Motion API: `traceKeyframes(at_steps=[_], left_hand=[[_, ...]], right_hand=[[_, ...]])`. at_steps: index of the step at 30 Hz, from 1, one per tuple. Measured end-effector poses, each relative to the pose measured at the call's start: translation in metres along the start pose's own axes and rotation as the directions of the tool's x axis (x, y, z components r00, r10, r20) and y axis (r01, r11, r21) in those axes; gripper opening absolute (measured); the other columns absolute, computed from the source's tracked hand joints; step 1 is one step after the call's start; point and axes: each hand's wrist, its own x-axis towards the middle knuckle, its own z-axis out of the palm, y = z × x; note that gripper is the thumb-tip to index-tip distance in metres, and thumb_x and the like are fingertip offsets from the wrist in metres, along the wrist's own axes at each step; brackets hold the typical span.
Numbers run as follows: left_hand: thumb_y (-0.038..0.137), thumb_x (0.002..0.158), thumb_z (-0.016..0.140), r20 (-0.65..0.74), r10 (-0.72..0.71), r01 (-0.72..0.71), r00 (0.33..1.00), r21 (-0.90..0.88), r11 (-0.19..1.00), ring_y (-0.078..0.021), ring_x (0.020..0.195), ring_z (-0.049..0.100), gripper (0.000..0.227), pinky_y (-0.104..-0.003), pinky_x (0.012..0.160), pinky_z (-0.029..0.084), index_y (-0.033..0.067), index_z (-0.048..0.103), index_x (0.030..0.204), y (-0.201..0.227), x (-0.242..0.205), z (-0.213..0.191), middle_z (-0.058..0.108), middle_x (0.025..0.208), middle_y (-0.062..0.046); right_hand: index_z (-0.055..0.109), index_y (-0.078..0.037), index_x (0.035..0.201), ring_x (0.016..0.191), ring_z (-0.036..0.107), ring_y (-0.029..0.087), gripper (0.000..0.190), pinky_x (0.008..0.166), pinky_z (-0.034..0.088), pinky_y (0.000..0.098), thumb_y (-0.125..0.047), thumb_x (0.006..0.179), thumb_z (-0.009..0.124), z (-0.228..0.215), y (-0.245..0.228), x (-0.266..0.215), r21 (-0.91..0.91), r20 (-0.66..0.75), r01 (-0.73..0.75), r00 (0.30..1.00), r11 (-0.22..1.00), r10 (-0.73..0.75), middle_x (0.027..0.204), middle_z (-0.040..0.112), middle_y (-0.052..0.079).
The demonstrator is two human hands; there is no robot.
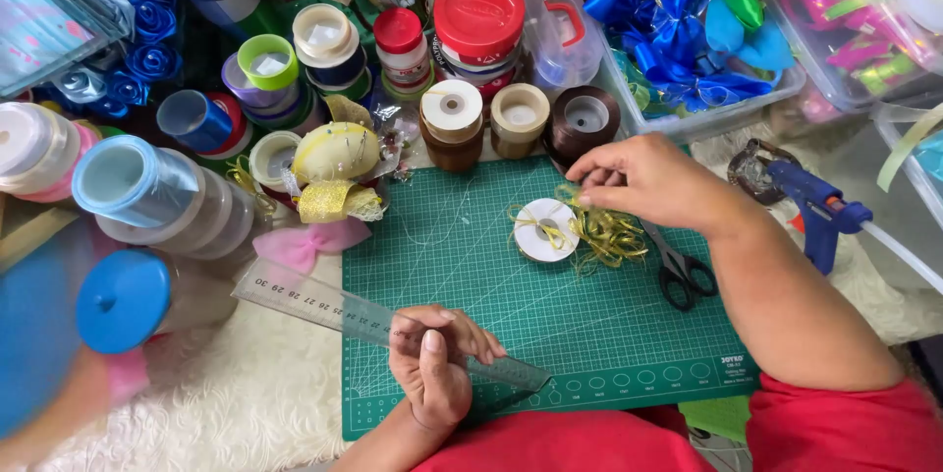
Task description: Making small decorative bows by measuring, cutting, and tying yellow ribbon at a craft station.
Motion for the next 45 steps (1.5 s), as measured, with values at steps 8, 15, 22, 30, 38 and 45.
traceKeyframes(at_steps=[8,15,22,30,38,45], left_hand=[[0.026,0.111,0.041,-0.034,0.024,-0.025,0.999,-0.037,0.999,-0.0256,0.044,0.048,0.022,-0.041,0.041,0.054,0.006,0.049,0.111,0.009,0.017,0.018,0.045,0.065,-0.013],[0.032,0.118,0.033,0.227,0.167,-0.233,0.959,0.308,0.922,-0.0406,0.152,0.041,0.057,-0.047,0.134,0.028,0.0012,0.015,0.161,0.03,0.037,0.042,0.043,0.153,-0.038],[0.022,0.112,0.048,0.151,0.157,-0.203,0.976,0.373,0.905,-0.0412,0.138,0.055,0.063,-0.055,0.126,0.041,0.0093,0.014,0.163,0.037,0.034,0.026,0.048,0.15,-0.028],[0.009,0.108,0.047,0.131,-0.022,-0.028,0.991,0.372,0.928,-0.0275,0.083,0.066,0.049,-0.04,0.084,0.06,0.0077,0.029,0.154,0.04,0.02,0.01,0.063,0.104,-0.018],[0.008,0.107,0.051,0.197,-0.105,-0.007,0.975,0.498,0.867,-0.0219,0.084,0.065,0.043,-0.034,0.079,0.063,0.0066,0.037,0.148,0.037,0.028,0.013,0.066,0.1,-0.017],[0.017,0.102,0.063,0.585,-0.282,-0.362,0.761,0.743,0.564,-0.0322,0.104,0.064,0.023,-0.043,0.094,0.05,0.008,0.063,0.123,0.008,0.066,0.018,0.069,0.116,-0.012]], right_hand=[[0.06,-0.01,0.136,0.096,0.073,0.015,0.059,0.082,0.057,0.0298,-0.036,0.086,0.076,0.067,-0.036,-0.06,0.149,-0.04,0.433,0.901,0.889,-0.432,0.111,0.078,0.008],[0.064,-0.009,0.137,0.072,0.073,0.013,0.04,0.067,0.062,0.0254,-0.01,0.098,0.064,0.089,-0.03,-0.083,0.335,-0.138,0.552,0.83,0.764,-0.54,0.089,0.078,0.004],[0.045,-0.007,0.164,0.08,0.057,0.047,0.05,0.062,0.047,0.0601,-0.013,0.117,0.06,-0.048,0.052,-0.002,-0.572,-0.656,-0.017,0.61,0.82,-0.445,0.104,0.055,0.027],[0.067,-0.01,0.143,0.084,0.051,0.041,0.032,0.056,0.049,0.0536,-0.016,0.112,0.069,-0.05,0.153,0.062,-0.629,-0.736,-0.352,0.559,0.693,-0.383,0.098,0.048,0.019],[0.077,-0.006,0.121,0.088,0.051,0.038,0.017,0.057,0.049,0.0494,-0.015,0.107,0.078,-0.047,0.2,0.083,-0.662,-0.742,-0.384,0.459,0.643,-0.49,0.098,0.054,0.019],[0.084,0.004,0.127,0.098,0.056,0.037,0.025,0.075,0.048,0.0471,0.004,0.102,0.085,-0.028,0.111,0.017,-0.651,-0.617,0.128,0.485,0.748,-0.62,0.106,0.063,0.02]])
